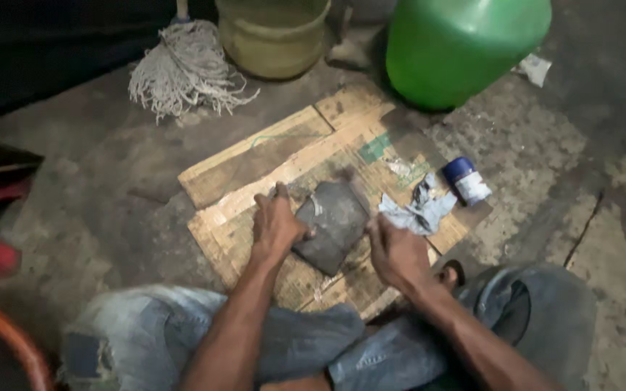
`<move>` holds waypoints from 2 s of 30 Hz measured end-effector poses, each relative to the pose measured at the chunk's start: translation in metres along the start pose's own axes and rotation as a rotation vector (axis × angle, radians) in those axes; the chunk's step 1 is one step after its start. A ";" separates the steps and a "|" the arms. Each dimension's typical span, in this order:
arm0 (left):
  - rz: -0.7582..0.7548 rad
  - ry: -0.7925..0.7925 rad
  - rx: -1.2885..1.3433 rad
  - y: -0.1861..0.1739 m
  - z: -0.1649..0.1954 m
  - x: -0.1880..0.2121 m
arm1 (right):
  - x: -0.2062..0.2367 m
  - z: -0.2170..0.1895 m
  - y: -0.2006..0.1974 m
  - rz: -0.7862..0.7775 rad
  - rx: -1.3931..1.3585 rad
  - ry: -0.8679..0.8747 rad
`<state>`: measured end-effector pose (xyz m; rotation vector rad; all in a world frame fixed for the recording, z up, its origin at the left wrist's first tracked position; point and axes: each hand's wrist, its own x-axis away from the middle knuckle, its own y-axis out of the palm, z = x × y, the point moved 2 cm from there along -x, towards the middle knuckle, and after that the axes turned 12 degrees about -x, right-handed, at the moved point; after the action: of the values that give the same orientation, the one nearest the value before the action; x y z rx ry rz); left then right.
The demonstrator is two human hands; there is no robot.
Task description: The person sits on the floor and uses a wrench to scrape a dark metal object placed on a piece of cardboard. The person repeatedly scrapes the surface of the object, occasionally adjusting its position.
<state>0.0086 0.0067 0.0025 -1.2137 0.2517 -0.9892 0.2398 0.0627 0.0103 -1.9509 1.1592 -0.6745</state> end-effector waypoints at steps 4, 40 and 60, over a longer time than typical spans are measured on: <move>0.026 0.031 -0.003 -0.002 0.001 -0.001 | -0.001 -0.001 0.004 -0.055 -0.091 -0.056; 0.047 0.060 0.041 0.004 -0.006 -0.007 | 0.002 -0.007 -0.001 -0.147 0.016 -0.039; 0.120 0.176 0.032 0.002 -0.004 -0.005 | 0.002 -0.007 0.007 -0.257 0.102 -0.038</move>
<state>0.0043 0.0074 -0.0025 -1.0712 0.4407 -0.9918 0.2315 0.0560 0.0087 -2.0349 0.8416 -0.8101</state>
